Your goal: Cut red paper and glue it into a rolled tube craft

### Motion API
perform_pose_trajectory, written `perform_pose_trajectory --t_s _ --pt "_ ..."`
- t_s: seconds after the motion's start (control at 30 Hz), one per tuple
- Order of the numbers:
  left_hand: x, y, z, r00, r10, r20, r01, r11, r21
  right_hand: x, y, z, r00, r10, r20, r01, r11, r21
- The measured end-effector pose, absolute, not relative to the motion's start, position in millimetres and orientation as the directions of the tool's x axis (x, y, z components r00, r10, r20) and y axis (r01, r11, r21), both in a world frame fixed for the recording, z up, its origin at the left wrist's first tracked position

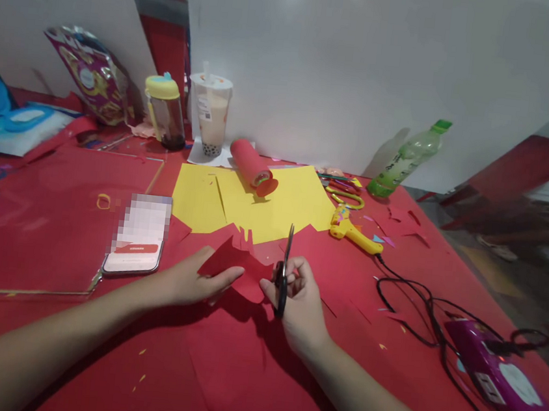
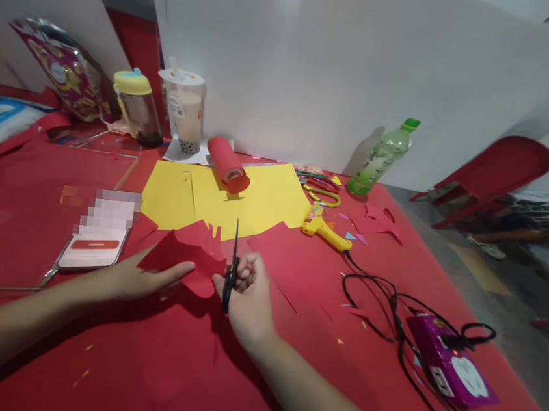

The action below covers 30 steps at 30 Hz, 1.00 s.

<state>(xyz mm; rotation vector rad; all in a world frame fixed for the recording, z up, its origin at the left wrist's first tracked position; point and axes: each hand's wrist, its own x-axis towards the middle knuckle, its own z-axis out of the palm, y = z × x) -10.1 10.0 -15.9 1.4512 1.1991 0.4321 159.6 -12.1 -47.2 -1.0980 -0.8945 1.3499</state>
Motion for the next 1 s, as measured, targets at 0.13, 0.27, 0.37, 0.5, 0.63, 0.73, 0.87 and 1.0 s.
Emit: perform_pose_trajectory --t_s 0.13,0.27,0.37,0.5,0.63,0.73,0.87,1.0 --pt "-9.2 15.2 -15.8 0.374 0.859 -0.350 0.370 0.208 0.905 159.8 -10.3 -47.7 0.071 0.991 -0.112 -0.296 -0.086 -0.951" --pt "-15.7 26.9 -25.0 0.274 0.947 -0.168 0.094 0.148 0.985 162.8 -5.1 -47.7 0.153 0.981 -0.120 -0.316 -0.067 -0.946" --pt "-19.2 31.8 -30.1 0.146 0.985 -0.094 0.012 0.093 0.996 165.3 -1.7 -47.2 0.214 0.967 -0.139 -0.325 -0.063 -0.944" --pt "-12.4 25.3 -31.2 0.361 0.914 -0.186 0.049 0.180 0.982 165.2 -0.1 -46.8 0.255 0.955 -0.149 -0.324 -0.061 -0.944" --pt "0.6 14.9 -29.0 0.488 0.826 -0.282 0.132 0.250 0.959 159.5 -2.7 -45.6 0.233 0.961 -0.150 -0.300 -0.075 -0.951" --pt "5.6 13.0 -26.5 0.445 0.834 -0.326 0.226 0.248 0.942 154.5 -5.9 -43.4 0.203 0.967 -0.154 -0.281 -0.093 -0.955" --pt "3.6 16.4 -22.8 0.404 0.864 -0.300 0.350 0.157 0.924 152.4 -7.0 -39.7 0.175 0.973 -0.148 -0.291 -0.093 -0.952" --pt "-1.6 20.1 -17.1 0.413 0.878 -0.241 0.447 0.035 0.894 154.9 -4.1 -36.8 0.183 0.975 -0.128 -0.301 -0.069 -0.951"
